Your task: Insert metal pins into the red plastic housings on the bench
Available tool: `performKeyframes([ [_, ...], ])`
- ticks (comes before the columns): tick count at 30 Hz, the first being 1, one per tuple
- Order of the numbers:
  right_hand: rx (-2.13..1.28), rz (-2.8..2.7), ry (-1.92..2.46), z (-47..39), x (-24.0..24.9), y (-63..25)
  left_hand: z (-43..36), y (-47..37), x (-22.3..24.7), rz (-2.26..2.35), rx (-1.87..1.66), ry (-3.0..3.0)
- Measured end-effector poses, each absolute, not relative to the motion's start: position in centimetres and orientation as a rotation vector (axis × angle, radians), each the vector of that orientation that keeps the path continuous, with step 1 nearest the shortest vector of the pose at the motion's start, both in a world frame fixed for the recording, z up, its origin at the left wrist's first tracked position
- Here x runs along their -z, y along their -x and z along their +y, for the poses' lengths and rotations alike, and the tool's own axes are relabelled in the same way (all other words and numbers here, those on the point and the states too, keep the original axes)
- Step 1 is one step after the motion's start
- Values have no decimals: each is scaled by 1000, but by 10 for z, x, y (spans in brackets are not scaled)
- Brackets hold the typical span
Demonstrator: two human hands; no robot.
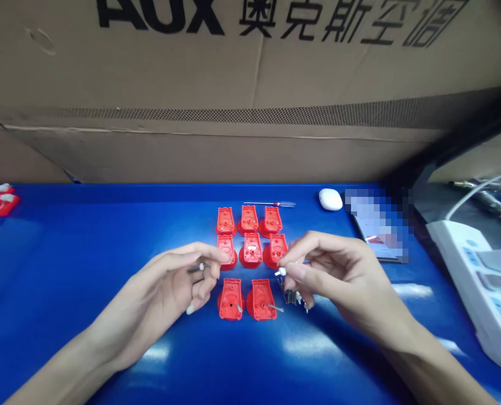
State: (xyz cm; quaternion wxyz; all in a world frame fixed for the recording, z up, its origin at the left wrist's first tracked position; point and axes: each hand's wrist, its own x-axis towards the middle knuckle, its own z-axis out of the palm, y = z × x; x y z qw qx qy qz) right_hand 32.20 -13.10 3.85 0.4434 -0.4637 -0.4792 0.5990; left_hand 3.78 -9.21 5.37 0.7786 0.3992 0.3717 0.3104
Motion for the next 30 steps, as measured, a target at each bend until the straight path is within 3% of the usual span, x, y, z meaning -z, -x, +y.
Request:
performKeyframes([
  [5,-1612,-1189,1106,-130,-42,-323,-101,-38,-46,940,-625,-1194],
  [12,-1320,-1529,1059,-140,-43,-312,-127,-45,-34,1001,-770,-1926],
  [30,-1100,-1724,852,-149,-38,-304,-128,-48,-40,881,-693,-1794],
])
